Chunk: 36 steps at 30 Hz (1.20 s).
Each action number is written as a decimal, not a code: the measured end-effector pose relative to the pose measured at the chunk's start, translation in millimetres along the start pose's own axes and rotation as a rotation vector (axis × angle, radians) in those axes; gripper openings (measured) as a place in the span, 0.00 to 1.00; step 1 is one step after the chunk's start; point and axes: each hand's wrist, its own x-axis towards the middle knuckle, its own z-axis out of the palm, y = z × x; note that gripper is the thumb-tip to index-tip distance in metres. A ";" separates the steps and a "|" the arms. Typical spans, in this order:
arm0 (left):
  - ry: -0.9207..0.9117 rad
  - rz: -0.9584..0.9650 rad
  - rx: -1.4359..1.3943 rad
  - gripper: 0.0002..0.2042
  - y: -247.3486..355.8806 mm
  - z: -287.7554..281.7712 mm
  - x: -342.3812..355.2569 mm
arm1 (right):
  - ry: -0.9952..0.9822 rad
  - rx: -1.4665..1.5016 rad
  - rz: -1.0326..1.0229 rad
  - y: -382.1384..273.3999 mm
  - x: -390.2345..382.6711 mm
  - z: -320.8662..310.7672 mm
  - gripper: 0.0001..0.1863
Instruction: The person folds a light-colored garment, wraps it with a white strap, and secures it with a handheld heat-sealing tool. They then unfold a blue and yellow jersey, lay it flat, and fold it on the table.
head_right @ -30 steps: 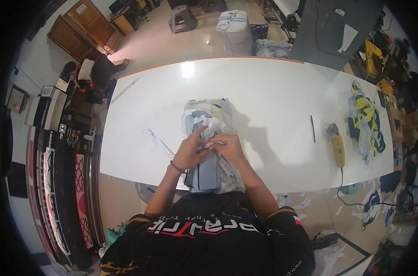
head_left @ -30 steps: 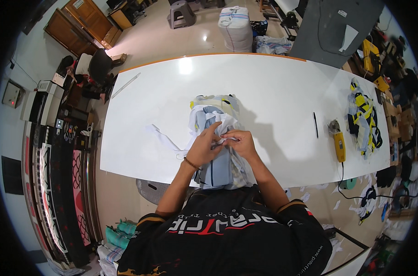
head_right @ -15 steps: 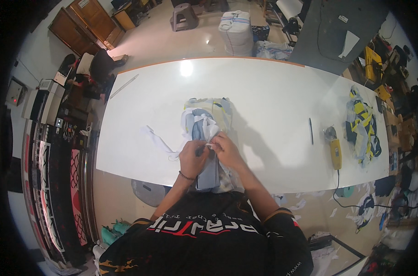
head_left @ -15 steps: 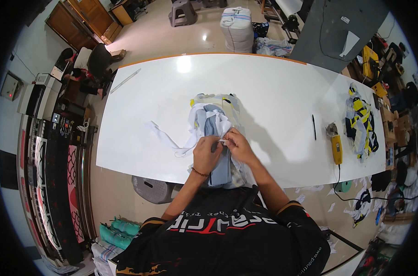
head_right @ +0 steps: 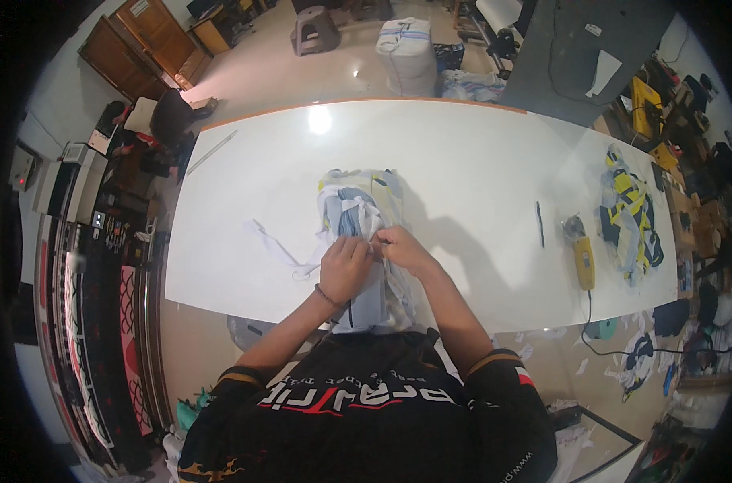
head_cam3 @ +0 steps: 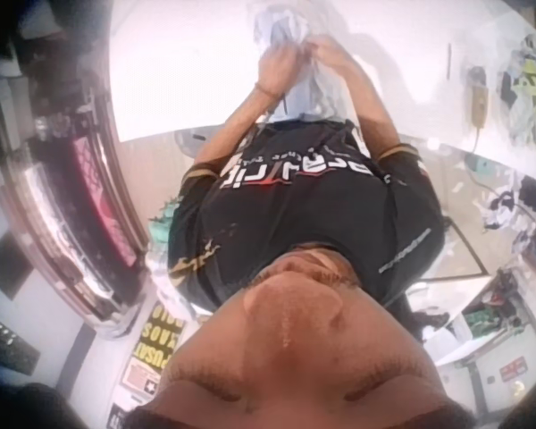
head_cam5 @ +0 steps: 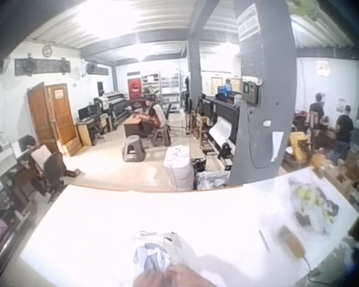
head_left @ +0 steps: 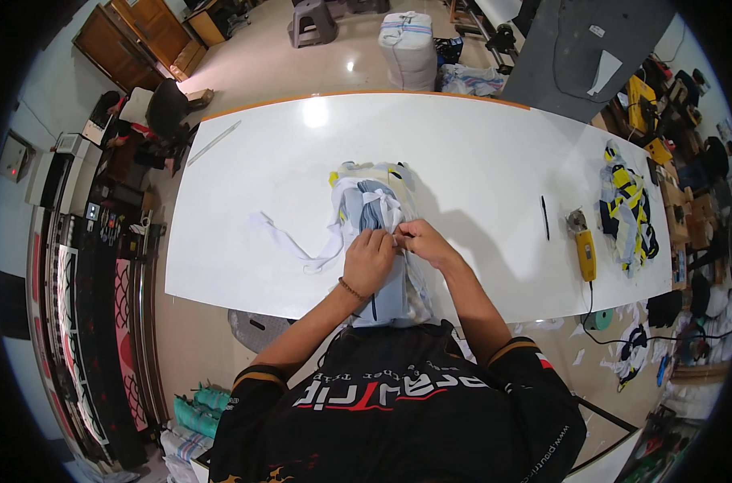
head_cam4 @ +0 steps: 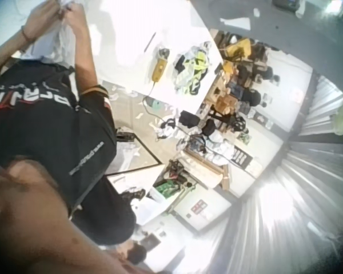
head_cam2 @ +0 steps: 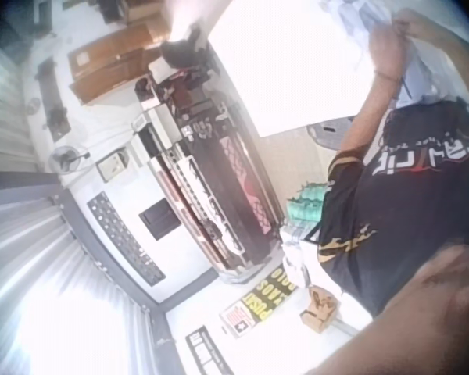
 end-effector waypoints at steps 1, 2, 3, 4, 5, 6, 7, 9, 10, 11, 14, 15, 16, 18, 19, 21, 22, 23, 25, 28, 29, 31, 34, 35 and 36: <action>0.012 0.025 0.000 0.08 -2.5 1.2 0.5 | 0.004 0.013 0.009 -1.1 -1.0 -0.9 0.06; 0.021 0.049 0.000 0.08 -4.1 1.7 0.7 | 0.006 0.028 0.019 -2.3 -2.2 -1.7 0.05; 0.040 0.072 -0.008 0.08 -4.7 1.4 1.4 | 0.000 0.054 0.042 -3.2 -3.4 -2.3 0.04; -0.006 0.059 0.003 0.08 -4.5 0.0 2.2 | 0.026 0.091 0.030 -3.9 -4.8 -3.1 0.04; -0.039 0.047 0.005 0.08 -3.7 -1.8 3.6 | 0.046 0.138 0.029 -4.4 -5.3 -4.6 0.04; -0.049 0.047 -0.003 0.08 -2.2 -4.8 4.9 | 0.038 0.214 0.003 -4.0 -6.0 -6.5 0.04; -0.140 0.038 0.012 0.08 0.3 -8.1 6.2 | 0.068 0.104 -0.028 -3.0 -5.7 -8.9 0.03; -0.269 0.046 0.030 0.08 5.7 -16.1 7.9 | 0.081 -0.039 -0.113 1.2 -2.7 -13.6 0.03; -0.295 0.018 0.009 0.09 7.8 -20.1 8.2 | 0.128 -0.056 -0.144 4.2 -0.3 -15.4 0.03; -0.325 -0.007 -0.014 0.10 9.7 -25.1 6.4 | 0.192 -0.050 -0.142 8.2 1.7 -15.6 0.02; -0.359 -0.025 -0.049 0.10 8.3 -32.1 2.9 | 0.322 -0.159 -0.332 20.0 13.4 -5.3 0.05; -0.369 -0.009 -0.067 0.10 6.2 -31.9 3.0 | 0.367 -0.240 -0.333 22.8 15.8 -1.9 0.07; -0.363 -0.007 -0.080 0.10 4.1 -31.4 2.8 | 0.415 -0.189 -0.407 26.0 15.4 2.6 0.07; -0.361 -0.032 -0.107 0.10 2.0 -29.0 3.2 | 0.461 -0.149 -0.376 28.8 12.8 5.8 0.08; -0.335 -0.050 -0.089 0.13 3.7 -28.5 2.1 | 0.461 -0.144 -0.304 30.6 8.3 2.8 0.09; -0.333 -0.157 -0.051 0.19 10.2 -29.7 -1.1 | 0.655 -0.410 -0.597 34.0 -13.3 -25.2 0.11; -0.290 -0.229 -0.047 0.26 16.4 -27.2 -2.2 | 0.724 -0.566 -0.703 35.6 -24.2 -47.4 0.12; -0.266 -0.331 -0.047 0.32 24.0 -25.8 -5.8 | 0.842 -0.564 -0.656 40.4 -38.5 -76.8 0.16; -0.357 -0.583 -0.122 0.55 32.4 -19.0 -10.3 | 1.169 -0.498 -0.505 61.6 -83.5 -148.5 0.16; -0.344 -0.548 -0.099 0.58 32.5 -5.5 -15.1 | 1.737 -0.745 -0.032 98.4 -176.4 -278.2 0.17; -0.362 -0.579 -0.053 0.60 27.4 -1.7 -14.9 | 1.810 -0.861 0.155 107.5 -208.0 -318.0 0.26; -0.359 -0.580 -0.155 0.60 13.7 -1.9 -14.5 | 1.885 -1.173 0.551 132.7 -261.5 -365.8 0.34; -0.409 -0.554 -0.212 0.57 -5.7 -9.9 -10.2 | 1.461 -0.893 0.702 161.7 -310.8 -415.4 0.35; -0.426 -0.553 -0.236 0.56 -10.7 -11.7 -6.4 | 1.231 -0.783 0.702 170.3 -317.2 -427.1 0.34; -0.488 -0.620 -0.253 0.55 -13.6 -18.4 -3.7 | 1.218 -0.754 0.656 179.0 -320.3 -432.7 0.28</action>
